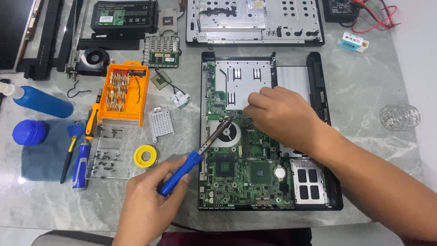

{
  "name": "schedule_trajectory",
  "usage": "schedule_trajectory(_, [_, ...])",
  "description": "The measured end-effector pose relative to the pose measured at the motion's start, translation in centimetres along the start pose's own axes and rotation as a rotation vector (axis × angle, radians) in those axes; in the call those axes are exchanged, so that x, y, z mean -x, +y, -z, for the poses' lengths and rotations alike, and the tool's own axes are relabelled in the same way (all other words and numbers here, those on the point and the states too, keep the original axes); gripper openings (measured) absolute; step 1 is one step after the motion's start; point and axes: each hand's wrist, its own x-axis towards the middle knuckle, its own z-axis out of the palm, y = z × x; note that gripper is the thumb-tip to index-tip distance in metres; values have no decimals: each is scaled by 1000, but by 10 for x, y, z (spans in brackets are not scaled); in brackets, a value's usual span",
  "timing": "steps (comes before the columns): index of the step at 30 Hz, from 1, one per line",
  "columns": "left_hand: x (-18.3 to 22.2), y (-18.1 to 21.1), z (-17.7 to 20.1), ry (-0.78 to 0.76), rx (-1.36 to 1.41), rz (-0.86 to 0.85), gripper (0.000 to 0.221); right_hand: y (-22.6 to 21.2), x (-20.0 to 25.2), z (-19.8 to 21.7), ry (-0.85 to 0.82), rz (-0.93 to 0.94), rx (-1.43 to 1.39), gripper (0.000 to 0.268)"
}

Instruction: Using a soldering iron to repair components on a laptop motherboard at a workbench

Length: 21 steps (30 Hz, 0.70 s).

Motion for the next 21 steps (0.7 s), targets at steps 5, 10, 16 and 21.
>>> schedule_trajectory(5, [3, -2, -1, 24, -18, 63, 22, -1, -2, 4, -59, -108, -181, 6])
schedule_trajectory(10, [7, 0, -1, 32, -5, 68, 25, -1, -2, 7, -173, -313, -334, 13])
schedule_trajectory(16, [10, -12, -14, 60, 102, 51, 27, 4, 14, 32, 24, -442, -355, 12])
schedule_trajectory(21, [11, -20, -23, 96, 213, -67, 27, 3, 56, 61, 183, -707, -403, 12])
